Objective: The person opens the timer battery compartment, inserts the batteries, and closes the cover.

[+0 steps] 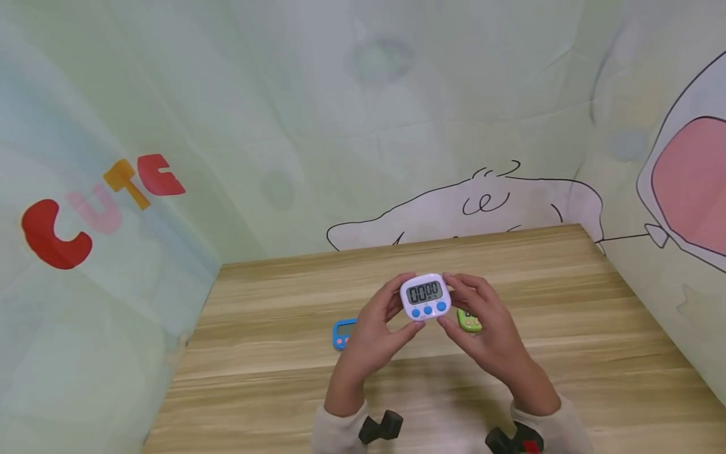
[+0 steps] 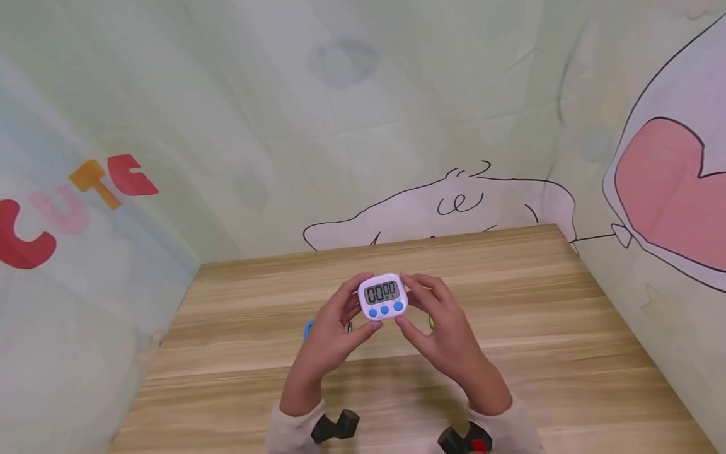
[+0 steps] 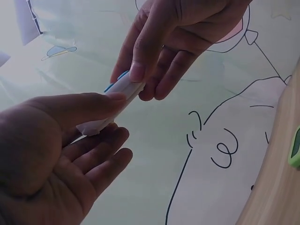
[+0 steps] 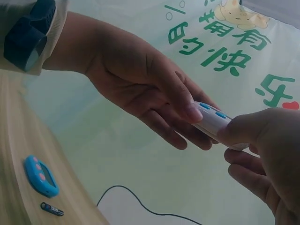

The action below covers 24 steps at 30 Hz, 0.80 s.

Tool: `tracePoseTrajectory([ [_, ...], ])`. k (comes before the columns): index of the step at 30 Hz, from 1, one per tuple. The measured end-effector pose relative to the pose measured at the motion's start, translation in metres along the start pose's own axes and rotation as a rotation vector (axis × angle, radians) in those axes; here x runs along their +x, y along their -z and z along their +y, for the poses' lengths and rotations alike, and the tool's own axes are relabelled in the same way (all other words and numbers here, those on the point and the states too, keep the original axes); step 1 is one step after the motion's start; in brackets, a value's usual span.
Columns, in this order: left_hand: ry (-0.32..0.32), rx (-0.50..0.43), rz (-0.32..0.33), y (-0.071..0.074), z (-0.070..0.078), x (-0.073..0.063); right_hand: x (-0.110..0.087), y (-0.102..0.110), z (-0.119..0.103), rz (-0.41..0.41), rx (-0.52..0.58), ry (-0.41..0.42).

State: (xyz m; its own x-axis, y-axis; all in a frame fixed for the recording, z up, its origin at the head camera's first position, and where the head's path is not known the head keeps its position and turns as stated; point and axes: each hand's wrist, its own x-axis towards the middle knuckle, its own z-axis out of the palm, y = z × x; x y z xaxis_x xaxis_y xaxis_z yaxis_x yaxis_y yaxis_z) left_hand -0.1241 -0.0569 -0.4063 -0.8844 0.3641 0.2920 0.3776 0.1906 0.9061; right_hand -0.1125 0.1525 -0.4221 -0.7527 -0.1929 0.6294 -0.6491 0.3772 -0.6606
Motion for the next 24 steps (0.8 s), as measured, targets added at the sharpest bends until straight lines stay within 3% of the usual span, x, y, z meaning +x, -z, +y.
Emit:
tracePoseTrajectory([
  [7,-0.006,0.063,-0.081,0.008,0.027,-0.003,-0.002,0.0,0.005,-0.092,0.005,-0.056],
  [9,-0.006,0.067,-0.108,0.01,0.028,-0.004,-0.002,0.001,0.005,-0.119,0.013,-0.062],
  [12,-0.018,0.059,-0.135,0.011,0.025,-0.004,-0.002,0.004,0.007,-0.148,0.013,-0.058],
  [19,-0.034,0.077,-0.151,0.008,-0.006,-0.001,-0.002,0.007,0.01,-0.172,-0.117,-0.026],
  [24,-0.041,0.128,-0.147,0.009,-0.013,-0.002,-0.003,0.004,0.014,-0.206,-0.155,-0.026],
])
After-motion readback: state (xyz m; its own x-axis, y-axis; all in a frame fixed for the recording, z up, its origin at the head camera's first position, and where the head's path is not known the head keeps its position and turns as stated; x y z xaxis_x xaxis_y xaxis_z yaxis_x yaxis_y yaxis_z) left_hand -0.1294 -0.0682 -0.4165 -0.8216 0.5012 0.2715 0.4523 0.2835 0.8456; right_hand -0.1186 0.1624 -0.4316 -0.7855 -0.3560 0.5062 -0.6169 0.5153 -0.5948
